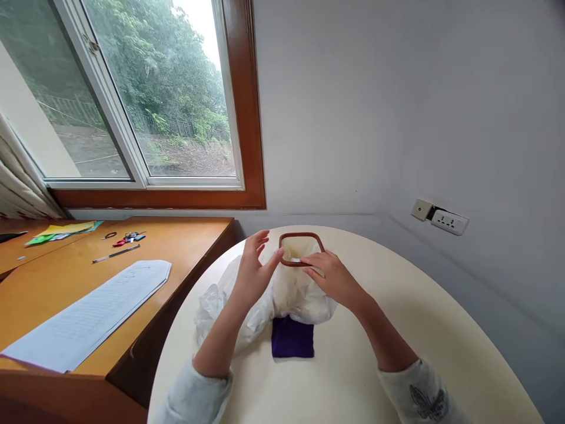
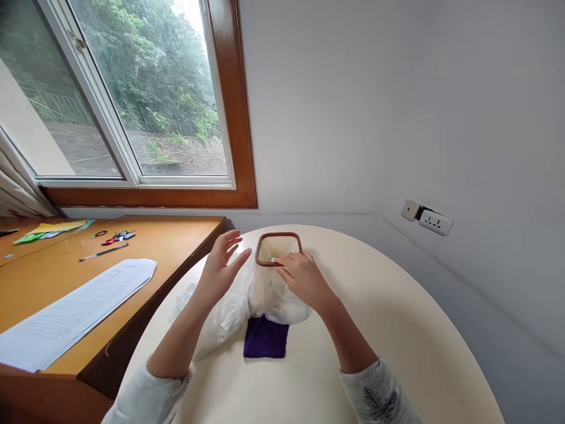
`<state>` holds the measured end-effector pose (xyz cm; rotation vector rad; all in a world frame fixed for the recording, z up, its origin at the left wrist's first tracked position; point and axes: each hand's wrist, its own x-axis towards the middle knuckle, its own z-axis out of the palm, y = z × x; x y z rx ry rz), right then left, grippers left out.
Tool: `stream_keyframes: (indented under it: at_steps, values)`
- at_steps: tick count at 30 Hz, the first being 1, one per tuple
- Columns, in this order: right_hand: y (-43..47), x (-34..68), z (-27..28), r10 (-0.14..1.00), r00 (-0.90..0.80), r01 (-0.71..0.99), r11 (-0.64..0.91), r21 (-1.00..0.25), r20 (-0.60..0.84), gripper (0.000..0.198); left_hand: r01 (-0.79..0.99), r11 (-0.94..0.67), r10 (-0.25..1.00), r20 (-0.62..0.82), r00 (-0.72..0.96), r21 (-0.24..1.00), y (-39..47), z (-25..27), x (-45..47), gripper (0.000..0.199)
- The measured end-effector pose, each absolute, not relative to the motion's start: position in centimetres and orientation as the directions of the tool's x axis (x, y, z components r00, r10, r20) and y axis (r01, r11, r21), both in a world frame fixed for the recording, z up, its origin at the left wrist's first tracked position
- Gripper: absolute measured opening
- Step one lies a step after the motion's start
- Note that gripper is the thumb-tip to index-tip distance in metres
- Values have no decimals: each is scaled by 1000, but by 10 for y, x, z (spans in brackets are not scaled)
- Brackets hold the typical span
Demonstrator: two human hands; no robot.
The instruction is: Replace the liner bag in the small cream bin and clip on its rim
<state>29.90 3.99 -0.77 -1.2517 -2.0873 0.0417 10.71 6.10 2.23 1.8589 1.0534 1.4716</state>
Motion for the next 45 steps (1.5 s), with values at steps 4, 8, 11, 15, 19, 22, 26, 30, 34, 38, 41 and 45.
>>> stream_keyframes:
  at_steps: [4, 8, 11, 15, 19, 22, 26, 30, 34, 38, 41, 45]
  values:
    - [47, 297, -11, 799, -269, 774, 512, -373, 539, 22, 359, -483, 874, 420, 243, 799, 77, 17, 108, 83]
    - [52, 298, -12, 815, -268, 762, 506, -405, 513, 22, 439, -420, 890, 266, 370, 794, 87, 3, 106, 108]
    - [53, 301, -12, 835, -260, 742, 494, -454, 484, 20, 409, -438, 859, 238, 454, 800, 96, -8, 107, 119]
    - [51, 309, -9, 856, -249, 702, 482, -525, 453, 17, 235, -415, 818, 247, 519, 879, 109, -26, 114, 123]
    - [50, 314, -6, 854, -278, 669, 501, -549, 440, 17, 32, -354, 794, 283, 538, 935, 116, -48, 122, 126]
    - [50, 314, -6, 848, -300, 653, 517, -554, 437, 16, -112, -333, 772, 339, 538, 936, 118, -61, 129, 130]
    - [51, 313, -7, 849, -281, 631, 515, -580, 447, 14, -159, -351, 796, 384, 468, 923, 115, -69, 135, 129]
    - [51, 312, -7, 851, -240, 619, 505, -602, 467, 15, -133, -370, 809, 390, 440, 919, 112, -70, 136, 126]
    - [51, 310, -6, 853, -208, 616, 494, -613, 479, 16, -92, -366, 823, 369, 431, 926, 110, -68, 135, 126]
    - [51, 310, -9, 816, -238, 653, 536, -535, 527, 15, -66, -391, 831, 383, 403, 918, 108, -67, 133, 121]
    - [53, 311, -13, 763, -296, 681, 591, -433, 575, 16, -54, -412, 829, 398, 392, 910, 107, -67, 133, 122]
    - [55, 313, -15, 710, -346, 720, 620, -311, 613, 17, -56, -408, 814, 391, 430, 911, 107, -66, 134, 123]
